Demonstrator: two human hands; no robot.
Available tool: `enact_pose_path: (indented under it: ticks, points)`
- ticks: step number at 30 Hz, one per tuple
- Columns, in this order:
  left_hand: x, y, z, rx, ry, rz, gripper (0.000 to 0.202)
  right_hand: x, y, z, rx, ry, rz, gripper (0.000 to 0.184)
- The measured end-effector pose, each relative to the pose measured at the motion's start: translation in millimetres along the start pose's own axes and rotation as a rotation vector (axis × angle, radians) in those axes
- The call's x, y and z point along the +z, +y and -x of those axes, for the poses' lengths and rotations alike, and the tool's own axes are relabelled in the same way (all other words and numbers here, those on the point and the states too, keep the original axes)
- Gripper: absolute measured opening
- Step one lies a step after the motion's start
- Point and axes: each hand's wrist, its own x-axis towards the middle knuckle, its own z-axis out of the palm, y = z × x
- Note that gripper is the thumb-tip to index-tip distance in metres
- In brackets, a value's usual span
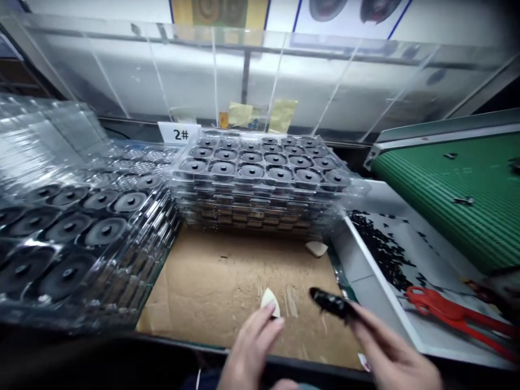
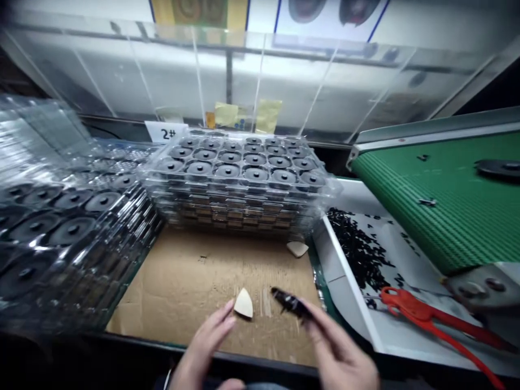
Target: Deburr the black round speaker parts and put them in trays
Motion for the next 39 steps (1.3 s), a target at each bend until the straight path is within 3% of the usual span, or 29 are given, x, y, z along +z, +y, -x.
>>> enact_pose_path:
  ticks: [1,2,4,5,7,10,12,15,18,22,27,30,33,36,39]
  points:
    - [8.9,-6,-3,0.148,0.032,-0.074,0.053,14,0,18,0.011,-0.103,-0.109,0.037]
    - [14.7,-11,-6,0.435,0.105,-0.305,0.052,29,0,33,0.012,-0.189,-0.191,0.035]
    - [16.5,-20,-6,0.596,0.130,-0.660,0.044,55,-1,57,-0.006,-0.279,-0.265,0.032]
    - [13.2,-23,-3,0.599,0.123,-0.772,0.041,66,-3,67,-0.022,-0.303,-0.272,0.031]
    - [1.8,-28,6,0.471,0.085,-0.793,0.041,80,-8,80,-0.067,-0.349,-0.263,0.028]
    - [-16.5,-34,21,0.197,0.061,-0.477,0.050,83,-19,87,-0.202,-0.470,-0.264,0.029]
    - [-26.6,-35,28,-0.111,0.097,-0.022,0.056,80,-26,81,-0.335,-0.544,-0.221,0.032]
    - [-40.0,-34,30,-0.572,0.160,0.825,0.064,79,-23,54,-0.374,-0.457,0.018,0.030]
    - [-50.6,-30,29,-0.744,0.208,1.285,0.065,95,-4,26,-0.287,-0.312,0.232,0.036]
    - [-56.4,-26,26,-0.782,0.259,1.395,0.062,129,18,21,-0.275,-0.291,0.293,0.039]
    - [-58.8,-23,21,-0.805,0.284,1.390,0.062,150,12,34,-0.395,-0.460,0.177,0.031]
    - [-59.3,-24,16,-0.840,0.303,1.362,0.062,144,-12,26,-0.405,-0.538,0.120,0.027]
    - [-57.2,-23,10,-0.834,0.324,1.350,0.056,127,-50,22,-0.395,-0.585,0.056,0.024]
    - [-54.0,-22,5,-0.857,0.336,1.292,0.048,109,-90,34,-0.537,-0.612,-0.103,0.024]
    - [-51.7,-19,2,-0.909,0.333,1.229,0.053,98,-114,46,-0.661,-0.767,-0.201,0.028]
